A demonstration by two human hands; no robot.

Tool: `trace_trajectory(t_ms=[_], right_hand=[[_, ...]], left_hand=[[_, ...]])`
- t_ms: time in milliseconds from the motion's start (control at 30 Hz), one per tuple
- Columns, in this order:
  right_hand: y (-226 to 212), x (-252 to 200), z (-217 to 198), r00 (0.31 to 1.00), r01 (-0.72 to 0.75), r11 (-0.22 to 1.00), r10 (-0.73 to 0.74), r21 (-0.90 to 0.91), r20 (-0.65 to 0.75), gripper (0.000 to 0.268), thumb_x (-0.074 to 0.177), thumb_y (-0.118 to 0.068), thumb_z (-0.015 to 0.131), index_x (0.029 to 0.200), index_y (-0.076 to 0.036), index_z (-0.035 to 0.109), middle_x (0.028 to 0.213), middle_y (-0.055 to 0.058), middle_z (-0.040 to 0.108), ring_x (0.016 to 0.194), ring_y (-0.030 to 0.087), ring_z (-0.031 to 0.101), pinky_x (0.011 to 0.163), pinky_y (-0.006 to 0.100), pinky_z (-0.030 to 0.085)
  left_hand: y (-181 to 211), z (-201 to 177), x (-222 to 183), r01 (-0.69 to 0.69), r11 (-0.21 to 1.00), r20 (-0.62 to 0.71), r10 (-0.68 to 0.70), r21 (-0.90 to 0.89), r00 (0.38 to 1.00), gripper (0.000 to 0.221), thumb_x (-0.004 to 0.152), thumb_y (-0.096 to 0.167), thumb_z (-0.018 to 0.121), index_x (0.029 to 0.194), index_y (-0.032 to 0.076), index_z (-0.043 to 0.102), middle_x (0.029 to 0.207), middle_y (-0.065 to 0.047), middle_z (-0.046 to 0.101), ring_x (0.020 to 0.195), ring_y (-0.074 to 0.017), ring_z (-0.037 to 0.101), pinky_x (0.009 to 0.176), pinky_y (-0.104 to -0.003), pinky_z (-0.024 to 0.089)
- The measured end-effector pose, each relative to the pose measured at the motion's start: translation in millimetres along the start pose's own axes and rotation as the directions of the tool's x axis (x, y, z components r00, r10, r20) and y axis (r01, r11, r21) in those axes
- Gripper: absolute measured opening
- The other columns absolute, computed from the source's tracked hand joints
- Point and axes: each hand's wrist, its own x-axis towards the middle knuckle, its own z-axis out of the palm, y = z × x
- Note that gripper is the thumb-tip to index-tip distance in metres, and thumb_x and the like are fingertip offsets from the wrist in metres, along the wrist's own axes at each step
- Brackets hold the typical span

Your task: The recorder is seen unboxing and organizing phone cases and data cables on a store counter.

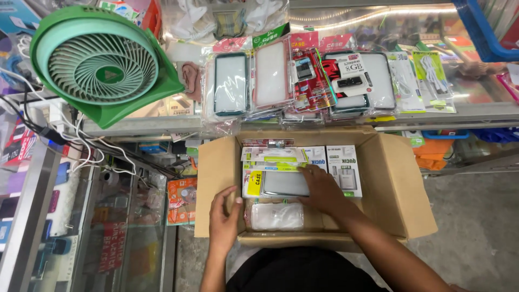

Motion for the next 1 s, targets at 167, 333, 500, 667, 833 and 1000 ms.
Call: trace_trajectory(t_ms=[167, 333, 500, 667, 833, 1000], right_hand=[[2.1, -25.2, -48.5, 0.95, 0.099, 0.994, -0.085, -0.033, 0.302, 0.037, 0.083, -0.023, 0.076, 0.118, -0.019, 0.065, 0.127, 0.001, 0.063, 0.125, 0.026, 0.058, 0.105, 0.045, 0.044], [-30.6, -52.6, -113.3, 0.945, 0.322, 0.944, -0.325, -0.072, -0.027, 0.034, 0.069, -0.005, 0.078, 0.099, -0.022, 0.074, 0.133, 0.001, 0.064, 0.142, 0.035, 0.044, 0.113, 0.061, 0.023], [-49.4, -66.6, -124.1, 0.829, 0.502, 0.857, -0.44, 0.114, -0.345, 0.052, 0.069, 0.007, 0.07, 0.11, -0.026, 0.07, 0.155, 0.007, 0.049, 0.154, 0.037, 0.029, 0.121, 0.044, 0.034], [-53.1, -71.8, -106.4, 0.893, 0.303, 0.786, -0.037, 0.539, -0.449, 0.065, 0.082, 0.007, 0.059, 0.144, -0.009, 0.05, 0.16, 0.013, 0.039, 0.152, 0.031, 0.034, 0.118, 0.045, 0.038], [-41.8, -84.0, -84.0, 0.988, 0.048, 0.546, 0.097, 0.836, -0.12, 0.06, 0.094, -0.01, 0.065, 0.149, -0.007, 0.043, 0.147, 0.011, 0.051, 0.137, 0.021, 0.05, 0.106, 0.04, 0.049], [-52.2, -86.9, -61.9, 0.969, -0.108, 0.593, -0.115, 0.798, 0.217, 0.052, 0.098, -0.022, 0.066, 0.145, -0.007, 0.051, 0.132, 0.007, 0.069, 0.118, 0.016, 0.064, 0.1, 0.034, 0.052]], left_hand=[[30.1, 18.3, -11.4, -0.229, 0.888, -0.007, 0.253, 0.399, 0.967, 0.036, 0.09, 0.016, 0.072, 0.124, 0.007, 0.067, 0.13, -0.013, 0.067, 0.131, -0.0307, 0.057, 0.116, -0.041, 0.036], [30.7, 33.4, -12.3, -0.24, 0.938, 0.116, 0.217, 0.25, 0.969, 0.041, 0.092, 0.018, 0.07, 0.131, 0.007, 0.062, 0.139, -0.015, 0.062, 0.136, -0.0305, 0.054, 0.113, -0.04, 0.041], [-9.3, 63.8, -24.3, 0.392, 0.896, 0.707, -0.139, -0.208, 0.693, 0.052, 0.1, 0.022, 0.06, 0.149, 0.011, 0.045, 0.129, -0.009, 0.067, 0.122, -0.0148, 0.06, 0.107, -0.029, 0.046], [25.1, 74.2, -21.4, 0.452, 0.773, 0.592, -0.125, -0.445, 0.796, 0.036, 0.102, 0.011, 0.06, 0.135, -0.001, 0.056, 0.104, -0.007, 0.071, 0.093, -0.0105, 0.063, 0.084, -0.026, 0.051], [28.2, 59.2, -15.4, 0.259, 0.826, 0.355, -0.077, -0.501, 0.932, 0.029, 0.101, 0.008, 0.059, 0.128, -0.002, 0.057, 0.1, -0.007, 0.075, 0.088, -0.0074, 0.065, 0.079, -0.024, 0.052], [24.5, 48.4, -17.7, 0.142, 0.848, 0.21, -0.037, -0.511, 0.977, 0.031, 0.1, 0.005, 0.061, 0.129, -0.002, 0.057, 0.105, -0.011, 0.077, 0.092, -0.0087, 0.066, 0.081, -0.024, 0.051]])
